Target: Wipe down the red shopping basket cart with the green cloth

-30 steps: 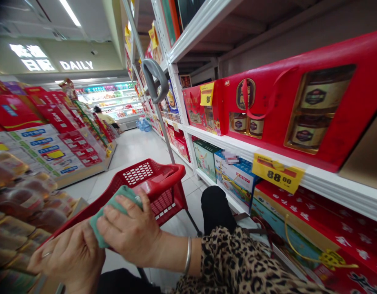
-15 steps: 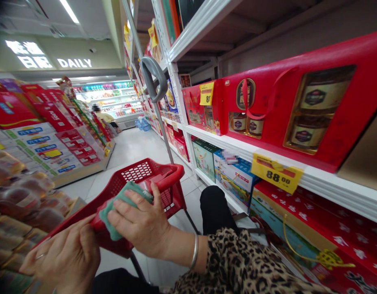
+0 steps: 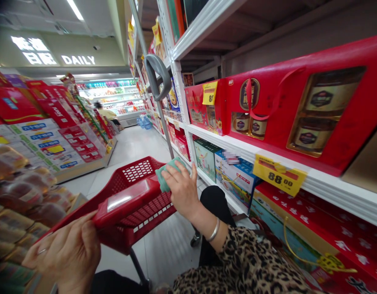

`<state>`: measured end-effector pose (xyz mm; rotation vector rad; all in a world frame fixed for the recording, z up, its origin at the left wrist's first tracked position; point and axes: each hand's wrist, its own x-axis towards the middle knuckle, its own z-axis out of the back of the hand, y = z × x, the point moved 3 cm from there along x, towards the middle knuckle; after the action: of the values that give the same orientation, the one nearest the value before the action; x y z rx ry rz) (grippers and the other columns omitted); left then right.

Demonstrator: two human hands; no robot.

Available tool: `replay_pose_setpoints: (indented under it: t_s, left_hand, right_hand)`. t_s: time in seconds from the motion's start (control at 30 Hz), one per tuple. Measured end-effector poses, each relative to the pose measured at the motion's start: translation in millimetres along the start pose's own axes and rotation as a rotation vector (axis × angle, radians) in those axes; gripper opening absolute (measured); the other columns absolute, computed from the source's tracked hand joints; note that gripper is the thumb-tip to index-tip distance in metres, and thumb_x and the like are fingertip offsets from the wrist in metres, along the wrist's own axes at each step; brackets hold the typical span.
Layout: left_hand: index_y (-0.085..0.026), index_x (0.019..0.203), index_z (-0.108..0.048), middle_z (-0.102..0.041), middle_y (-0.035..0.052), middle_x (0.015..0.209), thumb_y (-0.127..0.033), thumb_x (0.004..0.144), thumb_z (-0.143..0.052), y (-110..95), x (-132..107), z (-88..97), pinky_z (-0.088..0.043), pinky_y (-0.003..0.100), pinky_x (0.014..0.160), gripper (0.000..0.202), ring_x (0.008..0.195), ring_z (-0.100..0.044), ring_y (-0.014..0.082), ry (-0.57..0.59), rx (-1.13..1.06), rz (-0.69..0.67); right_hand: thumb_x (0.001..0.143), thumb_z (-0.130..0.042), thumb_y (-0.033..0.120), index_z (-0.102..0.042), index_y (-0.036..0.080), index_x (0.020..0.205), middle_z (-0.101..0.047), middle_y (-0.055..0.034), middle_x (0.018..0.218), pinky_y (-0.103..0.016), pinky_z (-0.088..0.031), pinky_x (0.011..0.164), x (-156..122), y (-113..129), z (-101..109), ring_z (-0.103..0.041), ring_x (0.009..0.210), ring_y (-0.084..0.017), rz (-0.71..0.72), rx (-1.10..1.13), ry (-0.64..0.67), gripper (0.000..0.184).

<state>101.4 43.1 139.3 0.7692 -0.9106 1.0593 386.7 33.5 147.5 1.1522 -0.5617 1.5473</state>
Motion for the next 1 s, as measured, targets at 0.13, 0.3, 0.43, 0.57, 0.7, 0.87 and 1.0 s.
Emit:
replay_pose_setpoints:
  t_s: [0.13, 0.3, 0.43, 0.57, 0.7, 0.87, 1.0]
  left_hand:
    - [-0.027, 0.117, -0.07, -0.079, 0.0093, 0.096, -0.026, 0.096, -0.054, -0.9, 0.8, 1.0, -0.04, 0.05, 0.087, 0.026, 0.087, -0.068, 0.0296, -0.003, 0.029, -0.035]
    - [-0.026, 0.111, -0.07, -0.079, 0.0091, 0.096, -0.025, 0.096, -0.054, 3.9, 0.6, -0.7, -0.039, 0.049, 0.084, 0.023, 0.083, -0.066, 0.0285, -0.018, 0.04, -0.045]
    - [-0.028, 0.101, -0.072, -0.078, 0.0079, 0.091, -0.027, 0.094, -0.055, 7.9, 1.2, -6.0, -0.038, 0.049, 0.085, 0.019, 0.077, -0.064, 0.0268, -0.071, -0.038, 0.026]
    - [-0.027, 0.099, -0.074, -0.077, 0.0084, 0.088, -0.027, 0.097, -0.051, -2.5, 4.6, -2.1, -0.034, 0.049, 0.09, 0.023, 0.079, -0.062, 0.0264, -0.136, -0.049, 0.066]
    - [-0.024, 0.096, -0.073, -0.078, 0.0061, 0.087, -0.025, 0.101, -0.046, -21.0, 9.2, 8.6, -0.033, 0.044, 0.091, 0.028, 0.08, -0.063, 0.0227, -0.124, -0.056, 0.063]
    - [-0.022, 0.095, -0.073, -0.077, 0.0051, 0.087, -0.024, 0.103, -0.043, -30.4, 11.2, 9.8, -0.033, 0.042, 0.092, 0.031, 0.083, -0.063, 0.0216, -0.103, -0.027, 0.078]
    - [-0.021, 0.093, -0.073, -0.076, 0.0046, 0.084, -0.023, 0.103, -0.043, -32.9, 11.6, 11.3, -0.033, 0.042, 0.093, 0.031, 0.082, -0.063, 0.0216, -0.117, -0.029, 0.084]
  right_hand:
    - [0.089, -0.048, 0.001, -0.069, 0.025, 0.125, -0.071, -0.0037, 0.134, -0.052, -0.013, 0.124, 3.0, -12.2, -1.0, -0.051, 0.136, -0.024, -0.072, 0.009, -0.016, 0.048]
    - [0.088, -0.047, -0.001, -0.068, 0.022, 0.126, -0.071, -0.0043, 0.134, -0.05, -0.017, 0.123, -1.9, -4.4, -3.1, -0.051, 0.135, -0.025, -0.058, 0.003, -0.038, 0.049]
    - [0.088, -0.05, 0.0, -0.067, 0.024, 0.128, -0.07, -0.004, 0.134, -0.052, -0.018, 0.122, -7.1, 9.4, -5.1, -0.049, 0.137, -0.025, -0.027, -0.026, -0.027, 0.05]
    - [0.088, -0.051, 0.001, -0.066, 0.025, 0.13, -0.07, -0.004, 0.134, -0.053, -0.02, 0.123, -12.3, 24.7, -1.4, -0.049, 0.137, -0.025, 0.033, -0.001, -0.013, 0.05]
    - [0.087, -0.048, -0.001, -0.066, 0.025, 0.132, -0.071, -0.0048, 0.133, -0.054, -0.023, 0.123, -18.9, 35.8, 5.0, -0.051, 0.135, -0.026, 0.073, 0.078, -0.023, 0.054]
    - [0.093, -0.047, 0.002, -0.066, 0.023, 0.131, -0.071, -0.0064, 0.132, -0.057, -0.024, 0.123, -20.8, 55.7, 1.4, -0.052, 0.135, -0.027, 0.165, 0.164, -0.03, 0.048]
    - [0.099, -0.049, 0.008, -0.069, 0.022, 0.124, -0.073, -0.0051, 0.13, -0.057, -0.023, 0.124, -22.3, 88.5, -2.4, -0.055, 0.133, -0.025, 0.281, 0.184, -0.044, 0.035]
